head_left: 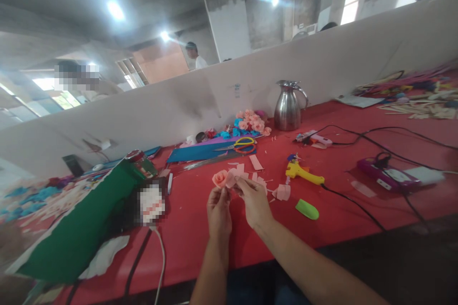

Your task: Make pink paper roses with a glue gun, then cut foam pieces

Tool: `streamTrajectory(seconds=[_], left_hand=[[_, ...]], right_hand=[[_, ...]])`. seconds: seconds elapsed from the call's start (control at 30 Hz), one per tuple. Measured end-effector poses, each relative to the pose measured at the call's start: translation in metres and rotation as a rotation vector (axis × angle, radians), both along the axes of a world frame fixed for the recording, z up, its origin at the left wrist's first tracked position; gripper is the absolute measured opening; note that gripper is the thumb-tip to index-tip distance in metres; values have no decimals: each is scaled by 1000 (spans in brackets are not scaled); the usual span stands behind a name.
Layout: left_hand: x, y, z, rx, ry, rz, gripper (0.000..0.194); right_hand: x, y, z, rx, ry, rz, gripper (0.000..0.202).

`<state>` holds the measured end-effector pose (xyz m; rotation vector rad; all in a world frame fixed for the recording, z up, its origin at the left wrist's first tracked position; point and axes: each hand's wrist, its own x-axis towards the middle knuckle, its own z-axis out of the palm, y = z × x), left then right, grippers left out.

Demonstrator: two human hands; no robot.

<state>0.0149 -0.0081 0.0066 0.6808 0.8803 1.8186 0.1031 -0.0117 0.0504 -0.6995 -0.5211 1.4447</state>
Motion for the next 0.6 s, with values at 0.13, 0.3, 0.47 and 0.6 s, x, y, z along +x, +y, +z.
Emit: streamTrajectory(seconds=[0.13, 0.3, 0.47, 0.6], left_hand=[[1, -1, 1, -6, 3, 12, 22], [0, 0, -1, 3, -7, 17, 22], [-2, 0, -1, -27, -37, -2, 22], [-4, 0, -1, -30, -70, -18, 23]], right_hand=[[-2, 2, -3, 4, 19, -7, 16], [-2, 3, -2, 13, 32, -5, 15], [3, 5, 2, -60, 114, -3, 15], [5, 10, 1, -97, 170, -22, 15]])
